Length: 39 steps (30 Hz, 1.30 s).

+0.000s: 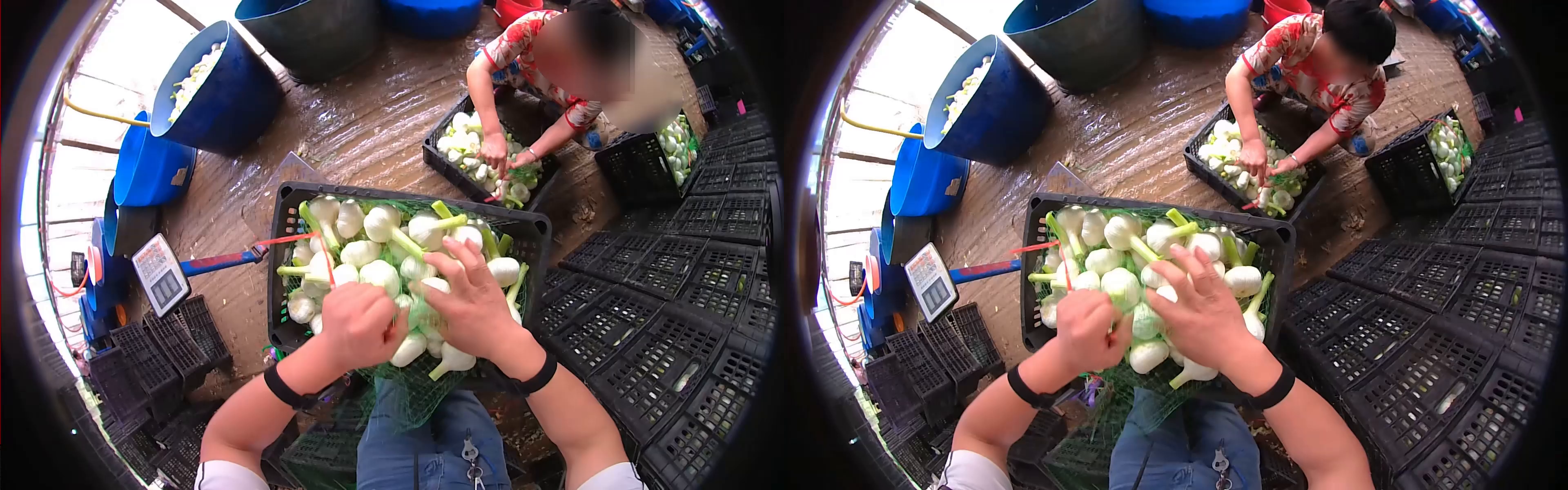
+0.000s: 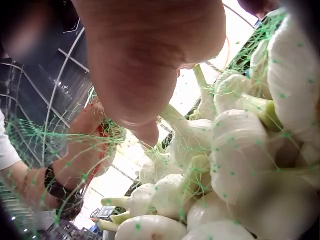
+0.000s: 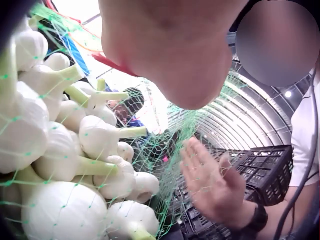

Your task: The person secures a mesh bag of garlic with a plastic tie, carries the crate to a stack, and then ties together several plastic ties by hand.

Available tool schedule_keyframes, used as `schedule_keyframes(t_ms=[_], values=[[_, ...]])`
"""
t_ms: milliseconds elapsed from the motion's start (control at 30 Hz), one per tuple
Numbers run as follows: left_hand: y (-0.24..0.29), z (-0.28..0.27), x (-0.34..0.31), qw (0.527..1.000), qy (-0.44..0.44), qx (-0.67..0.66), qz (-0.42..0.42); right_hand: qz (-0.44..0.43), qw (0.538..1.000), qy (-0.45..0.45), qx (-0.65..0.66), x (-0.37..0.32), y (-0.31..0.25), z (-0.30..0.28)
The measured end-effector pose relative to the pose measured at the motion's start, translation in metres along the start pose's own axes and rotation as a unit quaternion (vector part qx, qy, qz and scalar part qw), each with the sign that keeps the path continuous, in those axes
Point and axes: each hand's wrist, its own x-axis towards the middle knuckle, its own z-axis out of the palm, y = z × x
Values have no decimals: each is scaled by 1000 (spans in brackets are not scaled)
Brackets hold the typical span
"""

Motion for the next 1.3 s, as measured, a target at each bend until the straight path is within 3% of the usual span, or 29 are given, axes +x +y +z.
schedule_keyframes(t_ms=[67, 100, 167, 233, 300, 333, 433, 567, 633, 700, 767, 833, 900, 967, 1000, 1133, 1200, 1233, 1300], values=[[-2, 1, -3, 990, 81, 55, 105, -63, 997, 39, 24, 5, -2, -1], [-3, 0, -3, 990, 80, 55, 104, -62, 997, 38, 25, 7, -3, -2], [-5, 0, -1, 961, 193, 98, 174, -141, 986, -12, 89, 12, 0, -6], [-18, 6, -11, 960, 177, 104, 191, -147, 984, 33, 92, 17, -4, -9], [-27, 11, -18, 977, 42, -152, 140, -153, 981, -26, 119, 13, -4, -13], [-25, 10, -20, 977, 34, -146, 153, -193, 970, 63, 135, 16, -5, -11], [-10, 1, -7, 977, 26, -132, 168, -219, 957, 110, 154, 7, -9, -18], [8, 15, 6, 987, -36, -50, 148, -227, 962, 91, 118, 11, -18, -27], [6, 24, 9, 988, 11, -77, 136, -227, 967, 67, 95, 10, -20, -35], [5, 26, 11, 980, 56, -70, 179, -195, 968, 141, 76, 7, -24, -41], [4, 26, 7, 976, 60, -79, 196, -188, 974, 122, 36, -31, -17, -51], [4, 23, 5, 972, 66, -85, 209, 118, 969, 191, 103, -83, -31, -54], [4, 17, 6, 956, 37, -119, 266, 256, 953, 155, 43, -111, -40, -35], [8, 11, 11, 949, 34, -117, 292, 196, 974, 77, 79, -115, -53, -7], [11, 7, 12, 940, 9, -111, 321, 239, 942, 103, 212, -107, -61, 12], [20, -3, 14, 921, -30, -72, 381, 204, 974, 79, 58, -56, -43, 33], [23, -10, 19, 912, -30, -60, 404, 92, 993, 62, -32, -59, -25, 54], [24, -16, 23, 895, -74, -38, 438, 103, 992, 58, -45, -49, -28, 42], [27, -23, 37, 870, -103, -29, 481, 23, 993, 98, 59, -14, -41, 12]])
